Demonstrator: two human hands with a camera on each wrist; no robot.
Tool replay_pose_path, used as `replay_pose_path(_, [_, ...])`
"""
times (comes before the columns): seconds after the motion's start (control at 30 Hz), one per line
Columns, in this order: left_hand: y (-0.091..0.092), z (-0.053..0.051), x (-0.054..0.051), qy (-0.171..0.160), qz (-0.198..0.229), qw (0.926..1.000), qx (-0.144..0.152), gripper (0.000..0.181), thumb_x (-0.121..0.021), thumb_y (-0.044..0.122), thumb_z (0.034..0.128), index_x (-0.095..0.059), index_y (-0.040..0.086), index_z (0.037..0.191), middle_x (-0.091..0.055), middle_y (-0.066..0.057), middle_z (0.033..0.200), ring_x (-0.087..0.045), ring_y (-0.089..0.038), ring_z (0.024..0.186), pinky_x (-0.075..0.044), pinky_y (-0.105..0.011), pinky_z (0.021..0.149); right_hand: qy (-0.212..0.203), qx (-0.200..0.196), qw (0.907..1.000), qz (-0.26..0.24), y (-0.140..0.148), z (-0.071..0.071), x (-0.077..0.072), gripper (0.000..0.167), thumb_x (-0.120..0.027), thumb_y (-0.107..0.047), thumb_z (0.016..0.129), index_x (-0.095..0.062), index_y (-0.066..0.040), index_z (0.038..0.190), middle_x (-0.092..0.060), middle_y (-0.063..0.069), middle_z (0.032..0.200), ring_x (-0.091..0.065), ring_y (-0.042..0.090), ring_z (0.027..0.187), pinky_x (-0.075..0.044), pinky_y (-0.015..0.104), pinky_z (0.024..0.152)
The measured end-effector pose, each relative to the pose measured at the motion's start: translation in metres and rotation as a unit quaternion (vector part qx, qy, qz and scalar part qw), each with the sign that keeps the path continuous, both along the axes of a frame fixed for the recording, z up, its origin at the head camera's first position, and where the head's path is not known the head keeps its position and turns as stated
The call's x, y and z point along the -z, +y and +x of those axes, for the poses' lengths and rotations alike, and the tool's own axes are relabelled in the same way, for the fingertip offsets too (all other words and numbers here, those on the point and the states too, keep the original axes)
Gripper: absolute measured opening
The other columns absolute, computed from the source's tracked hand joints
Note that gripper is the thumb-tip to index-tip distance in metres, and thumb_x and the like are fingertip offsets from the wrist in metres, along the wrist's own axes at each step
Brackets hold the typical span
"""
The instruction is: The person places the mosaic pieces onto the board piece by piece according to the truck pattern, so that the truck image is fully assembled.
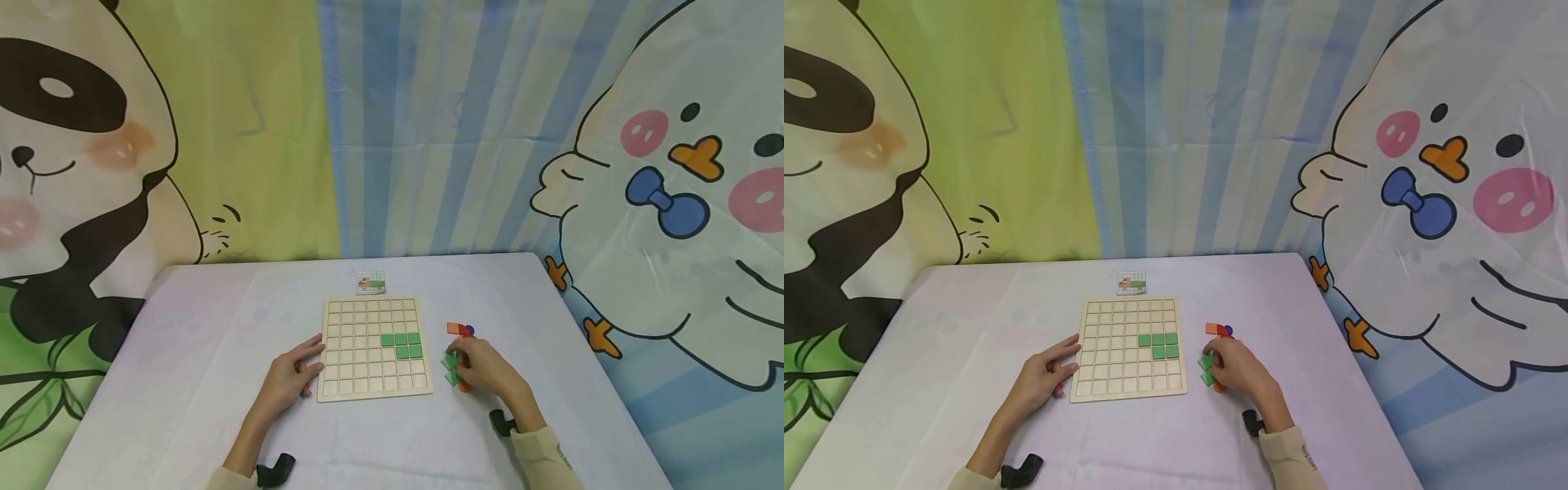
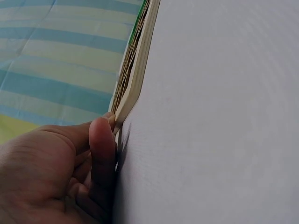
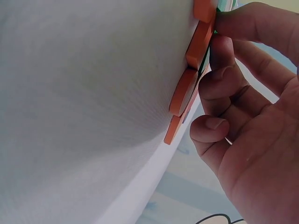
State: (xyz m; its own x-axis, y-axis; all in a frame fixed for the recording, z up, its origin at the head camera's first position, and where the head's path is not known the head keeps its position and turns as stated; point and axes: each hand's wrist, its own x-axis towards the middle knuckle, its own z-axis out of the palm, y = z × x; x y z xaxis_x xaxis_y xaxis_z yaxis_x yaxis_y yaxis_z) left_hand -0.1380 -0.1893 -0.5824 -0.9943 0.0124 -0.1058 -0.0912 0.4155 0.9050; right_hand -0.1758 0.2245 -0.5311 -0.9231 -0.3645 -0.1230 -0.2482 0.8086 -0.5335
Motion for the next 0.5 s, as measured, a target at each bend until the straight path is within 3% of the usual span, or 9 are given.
replay_pose_path(0.5, [0.0,-0.0001,-0.0019,0.002,0.0,1.0,0.001,0.051,-0.078,0.007,0.095,-0.066,0.011,0.144,-0.057,0.002,0.16,-0.055,-0.014,0.047,-0.05,-0.028,0.045,0.004,0.009,0.9999,0.008,-0.0028,0.0002,0.0016,0.025,-0.074,0.004,0.088,-0.077,-0.007,0.111,-0.055,-0.004,0.073,-0.049,0.009,0.065,-0.04,0.021,0.057])
